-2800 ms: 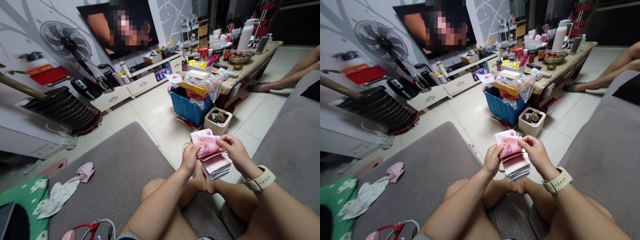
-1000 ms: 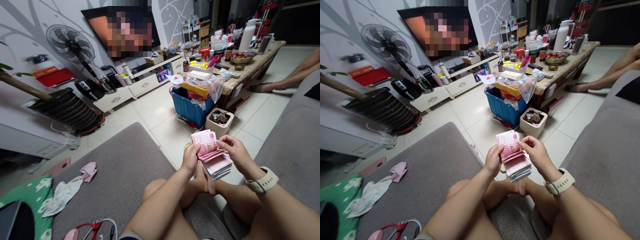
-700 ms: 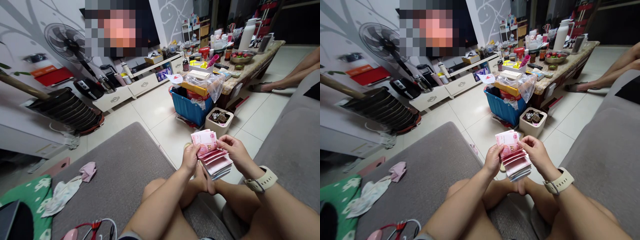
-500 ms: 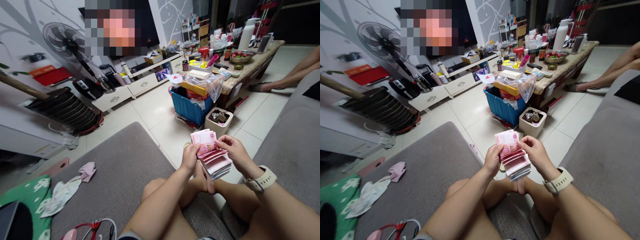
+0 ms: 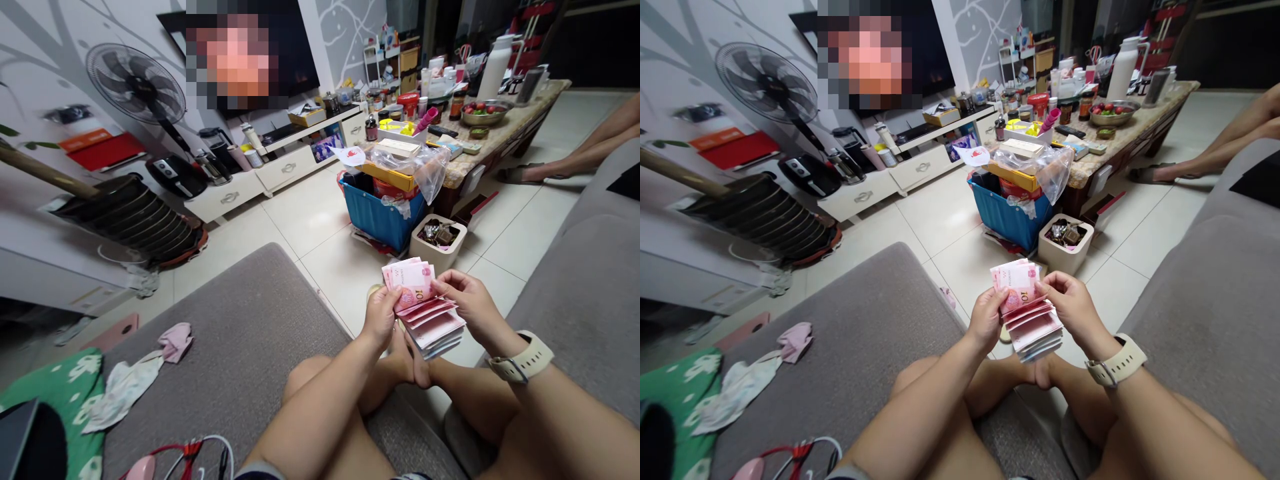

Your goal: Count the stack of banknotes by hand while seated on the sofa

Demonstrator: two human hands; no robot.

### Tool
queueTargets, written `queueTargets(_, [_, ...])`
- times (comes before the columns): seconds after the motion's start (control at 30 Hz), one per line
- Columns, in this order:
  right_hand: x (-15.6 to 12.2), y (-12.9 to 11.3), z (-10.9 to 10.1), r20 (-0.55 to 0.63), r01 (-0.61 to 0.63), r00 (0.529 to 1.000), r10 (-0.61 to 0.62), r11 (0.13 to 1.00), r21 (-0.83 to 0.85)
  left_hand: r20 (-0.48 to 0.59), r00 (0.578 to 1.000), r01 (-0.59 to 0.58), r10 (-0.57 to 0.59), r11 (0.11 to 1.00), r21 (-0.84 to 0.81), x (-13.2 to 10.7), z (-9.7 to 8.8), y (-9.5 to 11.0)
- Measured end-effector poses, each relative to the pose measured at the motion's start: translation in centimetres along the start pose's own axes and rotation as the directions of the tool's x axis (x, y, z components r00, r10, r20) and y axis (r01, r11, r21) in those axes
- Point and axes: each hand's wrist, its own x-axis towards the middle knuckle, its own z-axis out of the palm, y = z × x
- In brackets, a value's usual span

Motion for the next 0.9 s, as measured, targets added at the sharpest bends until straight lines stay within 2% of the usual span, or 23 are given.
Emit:
queueTargets(0.33, [0.03, 0.04, -0.10, 0.023, -0.005, 1.000, 0.005, 0.999, 0.035, 0.064, 0.998, -0.010, 0.011, 1.000, -0.016, 0.09, -0.24, -0.17])
queueTargets(0.53, [0.13, 0.13, -0.08, 0.001, -0.002, 1.000, 0.001, 1.000, 0.003, 0.052, 0.999, 0.003, -0.003, 1.000, 0.004, -0.03, -0.12, 0.00])
queueTargets(0.9, [0.22, 0.31, -0.09, -0.013, -0.010, 1.000, 0.010, 1.000, 0.006, -0.017, 1.000, 0.009, -0.011, 0.995, -0.098, -0.22, 0.43, 0.33])
